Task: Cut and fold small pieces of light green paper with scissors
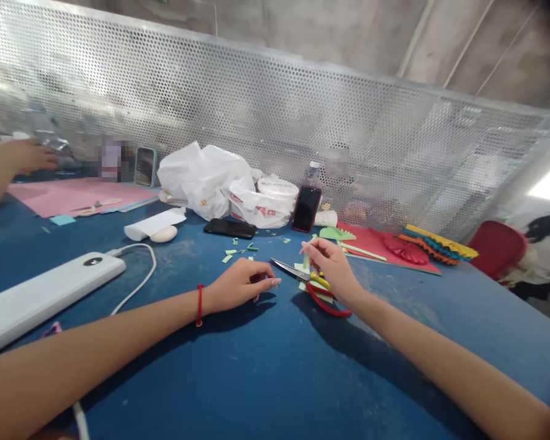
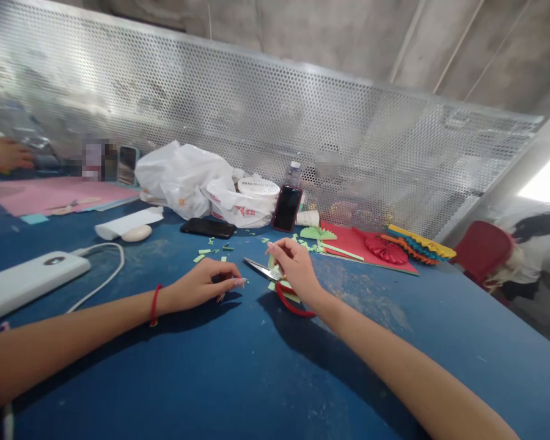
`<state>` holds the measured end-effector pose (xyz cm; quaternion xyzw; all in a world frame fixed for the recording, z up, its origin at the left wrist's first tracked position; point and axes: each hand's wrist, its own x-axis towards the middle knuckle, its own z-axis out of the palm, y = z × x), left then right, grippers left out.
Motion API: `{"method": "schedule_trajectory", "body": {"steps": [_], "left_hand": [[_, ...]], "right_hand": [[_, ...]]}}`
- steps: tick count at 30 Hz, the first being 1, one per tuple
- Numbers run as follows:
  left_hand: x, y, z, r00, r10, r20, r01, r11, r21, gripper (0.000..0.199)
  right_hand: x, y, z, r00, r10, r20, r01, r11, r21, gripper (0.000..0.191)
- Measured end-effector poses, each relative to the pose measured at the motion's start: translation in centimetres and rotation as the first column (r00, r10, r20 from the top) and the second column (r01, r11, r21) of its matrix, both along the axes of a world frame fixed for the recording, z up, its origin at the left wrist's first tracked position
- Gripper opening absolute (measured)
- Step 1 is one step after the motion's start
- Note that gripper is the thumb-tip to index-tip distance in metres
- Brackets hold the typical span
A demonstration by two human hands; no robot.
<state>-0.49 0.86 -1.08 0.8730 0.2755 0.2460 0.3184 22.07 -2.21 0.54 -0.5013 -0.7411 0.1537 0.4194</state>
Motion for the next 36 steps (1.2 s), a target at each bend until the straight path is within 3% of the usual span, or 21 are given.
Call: {"method": "schedule_trajectory", "body": {"steps": [2, 4, 6, 9, 16, 20, 23, 26, 29, 31, 33, 34, 36], "left_hand": [[0.0, -0.1, 0.0, 1.0, -0.001, -0.011, 0.001, 1.0, 0.016, 0.037], [-0.1, -0.2, 0.0, 1.0, -0.001, -0.018, 0.002, 1.0, 0.023, 0.036], [-0.1, -0.2, 0.1, 1.0, -0.005, -0.019, 0.005, 1.0, 0.018, 0.035], [-0.1, -0.3, 0.2, 1.0, -0.008, -0.024, 0.008, 1.0, 0.011, 0.035], [-0.2, -0.1, 0.3, 0.999, -0.01, -0.043, 0.01, 1.0, 0.005, 0.034], [-0.2, -0.2, 0.3, 0.999, -0.021, -0.046, 0.022, 1.0, 0.022, 0.032], [-0.2, -0.3, 0.3, 0.999, -0.03, -0.04, 0.031, 0.999, 0.033, 0.031], [-0.2, -0.3, 0.3, 1.0, -0.025, -0.017, 0.025, 1.0, 0.001, 0.031], [0.1, -0.1, 0.2, 0.997, -0.011, 0.077, 0.023, 0.987, -0.159, 0.032], [0.3, -0.2, 0.2, 0.98, 0.033, 0.195, 0.036, 0.94, -0.339, 0.034], [0.4, -0.6, 0.4, 0.948, 0.096, 0.304, 0.073, 0.863, -0.499, 0.039], [0.5, -0.9, 0.5, 0.938, 0.098, 0.333, 0.111, 0.825, -0.553, 0.041], [0.7, -1.8, 0.6, 0.936, 0.052, 0.348, 0.191, 0.756, -0.626, 0.04]], "right_hand": [[0.1, 0.3, -0.1, 0.985, 0.061, -0.163, -0.066, 0.997, -0.027, 0.027], [0.5, 0.7, -0.4, 0.966, 0.102, -0.239, -0.119, 0.991, -0.057, 0.042], [1.1, 1.2, -0.7, 0.988, 0.077, -0.137, -0.089, 0.992, -0.087, 0.047], [2.5, 1.9, -1.0, 1.0, 0.026, -0.008, -0.026, 0.994, -0.104, 0.03], [5.1, 3.3, -1.2, 0.995, 0.018, 0.101, 0.014, 0.954, -0.299, 0.021], [5.0, 3.4, -1.7, 0.992, 0.034, 0.123, 0.007, 0.946, -0.325, 0.014], [4.4, 3.3, -2.1, 0.993, -0.01, 0.116, 0.038, 0.969, -0.245, 0.017], [3.3, 2.7, -1.8, 0.992, -0.118, 0.05, 0.12, 0.991, -0.057, 0.016], [1.7, 1.1, -1.1, 0.982, -0.183, -0.037, 0.186, 0.973, 0.138, 0.014], [0.4, -0.6, -0.9, 0.985, -0.162, -0.053, 0.17, 0.95, 0.262, 0.01], [-0.9, -2.6, -0.9, 0.985, -0.041, 0.168, -0.059, 0.833, 0.55, 0.01], [-1.4, -3.6, -1.0, 0.95, 0.002, 0.313, -0.221, 0.714, 0.665, 0.012], [-2.3, -5.0, -1.0, 0.808, 0.025, 0.588, -0.548, 0.399, 0.735, 0.009]]}}
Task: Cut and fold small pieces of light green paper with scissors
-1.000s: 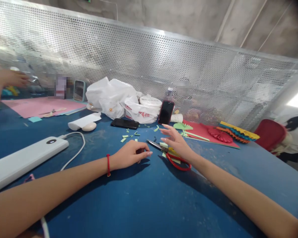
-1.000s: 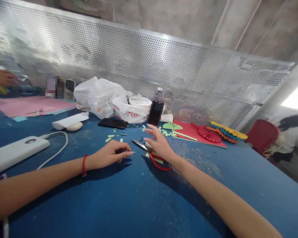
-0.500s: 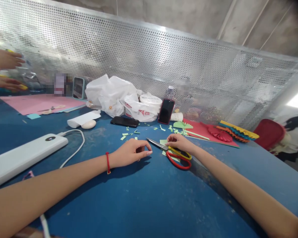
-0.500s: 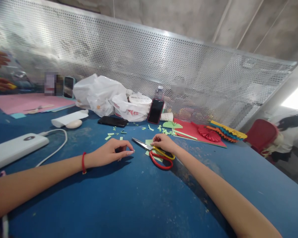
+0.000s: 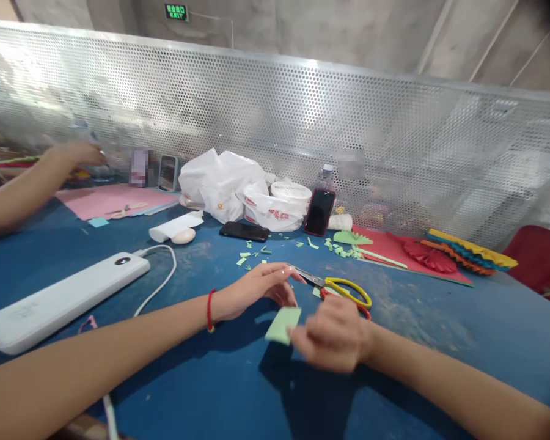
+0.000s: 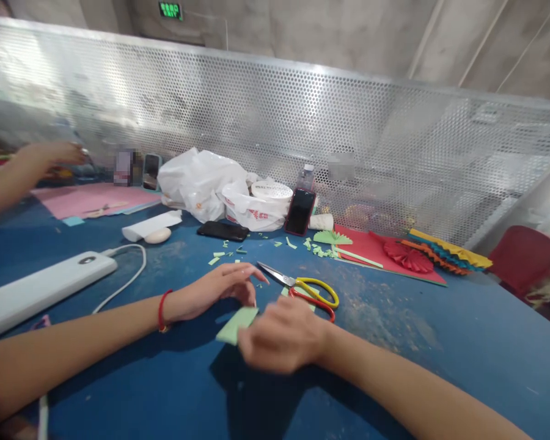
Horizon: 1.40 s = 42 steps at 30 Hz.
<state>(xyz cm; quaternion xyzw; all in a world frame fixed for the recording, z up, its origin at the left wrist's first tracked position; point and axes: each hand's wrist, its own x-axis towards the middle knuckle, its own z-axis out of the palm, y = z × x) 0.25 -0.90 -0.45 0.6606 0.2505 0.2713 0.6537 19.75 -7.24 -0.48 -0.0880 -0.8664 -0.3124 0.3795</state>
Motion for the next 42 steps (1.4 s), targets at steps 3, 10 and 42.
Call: {"method": "schedule_trajectory", "body": {"steps": [3, 10, 42], "left_hand": [[0.4, -1.3, -0.1, 0.991, -0.135, -0.011, 0.134, 0.99, -0.037, 0.035], [0.3, -1.8, 0.0, 0.946, -0.286, -0.15, 0.294, 0.955, 0.031, 0.031], [0.3, 0.5, -0.5, 0.99, 0.134, -0.045, -0.135, 0.991, -0.014, 0.037]], "right_hand": [[-0.5, -1.0, 0.2, 0.966, 0.132, 0.224, -0.16, 0.981, 0.112, 0.007], [-0.6, -3.3, -5.3, 0.997, -0.015, -0.082, -0.013, 0.945, -0.327, 0.018], [0.2, 1.4, -1.1, 0.94, -0.274, -0.203, -0.044, 0.492, -0.87, 0.014]]}}
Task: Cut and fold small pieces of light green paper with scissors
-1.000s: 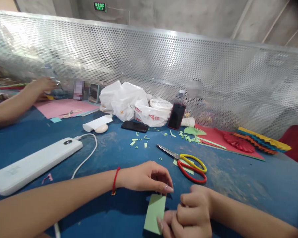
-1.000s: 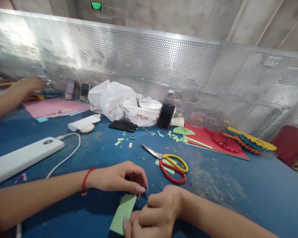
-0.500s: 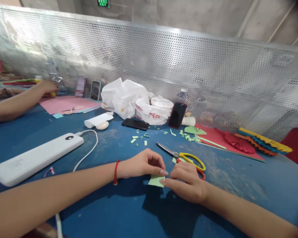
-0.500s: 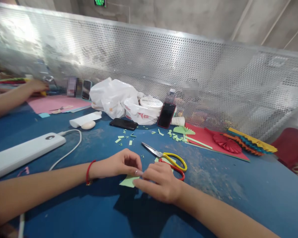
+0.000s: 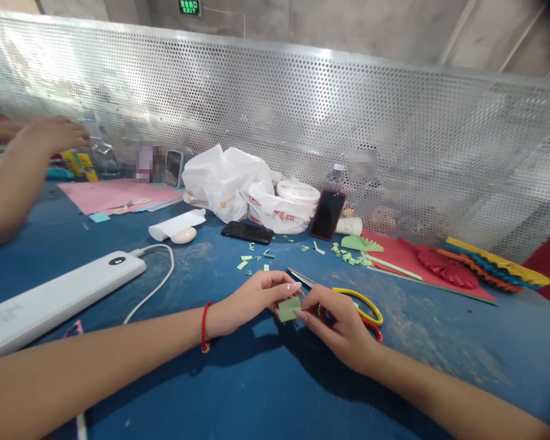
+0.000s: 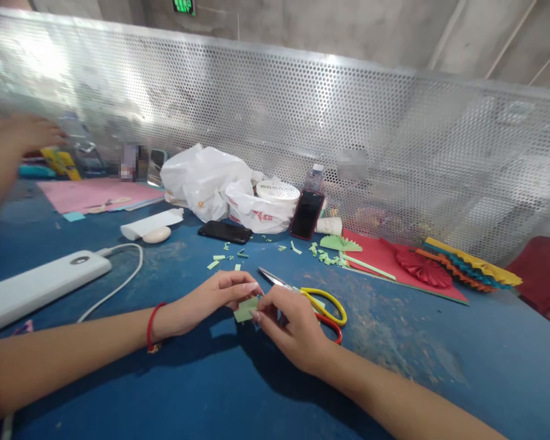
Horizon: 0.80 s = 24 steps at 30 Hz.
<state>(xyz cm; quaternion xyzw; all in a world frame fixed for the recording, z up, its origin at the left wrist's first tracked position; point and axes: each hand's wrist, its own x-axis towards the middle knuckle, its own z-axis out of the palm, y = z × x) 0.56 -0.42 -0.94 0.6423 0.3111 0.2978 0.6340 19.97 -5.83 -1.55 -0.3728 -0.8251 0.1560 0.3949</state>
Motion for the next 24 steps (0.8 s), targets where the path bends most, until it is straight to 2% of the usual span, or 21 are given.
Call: {"method": "schedule_trajectory", "body": {"steps": [3, 7, 9, 15, 20, 24], "left_hand": [[0.05, -0.1, 0.04, 0.997, 0.01, 0.072, -0.009, 1.0, -0.014, 0.039], [0.11, 0.11, -0.13, 0.987, 0.129, 0.09, -0.133, 0.99, 0.039, 0.048], [0.11, 0.32, -0.27, 0.986, 0.142, 0.088, -0.149, 0.986, 0.072, 0.047], [0.05, 0.46, -0.44, 0.984, 0.139, 0.115, -0.148, 0.987, 0.07, 0.047], [-0.08, 0.26, -0.32, 0.986, 0.122, 0.113, -0.134, 0.985, 0.107, 0.042], [-0.16, 0.15, -0.18, 0.983, 0.147, 0.112, -0.163, 0.975, 0.149, 0.034]], "right_hand": [[-0.01, 0.06, 0.1, 0.996, -0.078, -0.04, 0.073, 0.992, -0.105, 0.013], [0.1, 0.21, 0.06, 0.986, -0.152, -0.067, 0.138, 0.973, -0.186, 0.011], [0.14, 0.32, 0.02, 0.981, -0.171, -0.089, 0.149, 0.965, -0.216, 0.011], [0.13, 0.68, -0.12, 0.976, -0.172, -0.134, 0.127, 0.947, -0.294, 0.016], [0.11, 0.72, -0.39, 0.946, -0.162, -0.281, 0.052, 0.931, -0.36, 0.021], [0.0, 0.47, -0.19, 0.962, -0.105, -0.252, 0.005, 0.93, -0.367, 0.023]]}}
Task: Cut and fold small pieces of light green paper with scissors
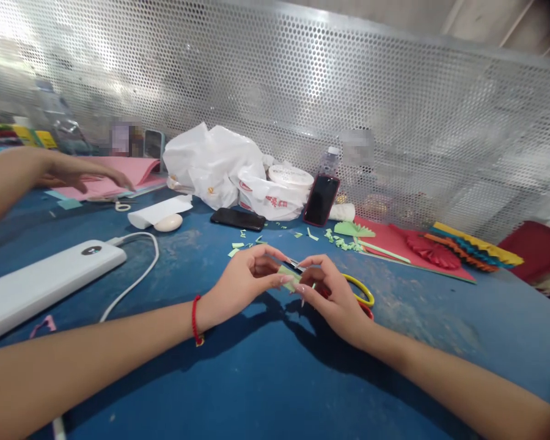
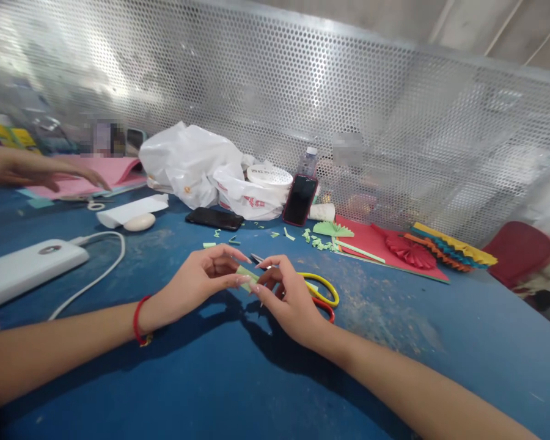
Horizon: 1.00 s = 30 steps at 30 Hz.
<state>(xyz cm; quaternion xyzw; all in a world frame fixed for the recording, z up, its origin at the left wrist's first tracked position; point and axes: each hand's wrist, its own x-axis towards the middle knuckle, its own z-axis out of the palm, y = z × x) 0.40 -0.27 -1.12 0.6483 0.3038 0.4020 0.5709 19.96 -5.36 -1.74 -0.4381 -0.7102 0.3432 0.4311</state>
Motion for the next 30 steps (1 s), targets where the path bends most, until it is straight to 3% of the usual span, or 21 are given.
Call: {"method": "schedule_trajectory", "body": {"steps": [4, 13, 21, 25, 30], "left_hand": [[0.02, -0.01, 0.06, 0.999, 0.026, -0.023, -0.025, 0.999, 0.033, 0.032], [0.07, -0.47, 0.08, 0.991, 0.015, -0.13, -0.003, 0.996, 0.087, 0.03], [0.04, -0.58, 0.17, 0.986, 0.017, -0.168, 0.006, 0.991, 0.135, 0.03], [0.16, -0.36, 0.09, 0.991, -0.015, -0.135, 0.028, 0.995, 0.1, 0.03], [0.13, -0.17, -0.21, 0.984, -0.16, -0.074, 0.159, 0.987, -0.018, 0.029]], "right_hand": [[-0.1, -0.11, 0.34, 0.996, 0.016, 0.083, -0.018, 1.0, 0.023, 0.013], [0.11, 0.16, 0.18, 0.984, 0.117, 0.137, -0.116, 0.993, -0.018, 0.021], [0.22, 0.31, -0.08, 0.986, 0.158, 0.047, -0.154, 0.985, -0.082, 0.024], [0.29, 0.21, -0.02, 0.988, 0.152, 0.005, -0.151, 0.983, -0.107, 0.023], [0.4, 0.18, -0.03, 0.993, 0.117, -0.028, -0.119, 0.989, -0.084, 0.021]]}}
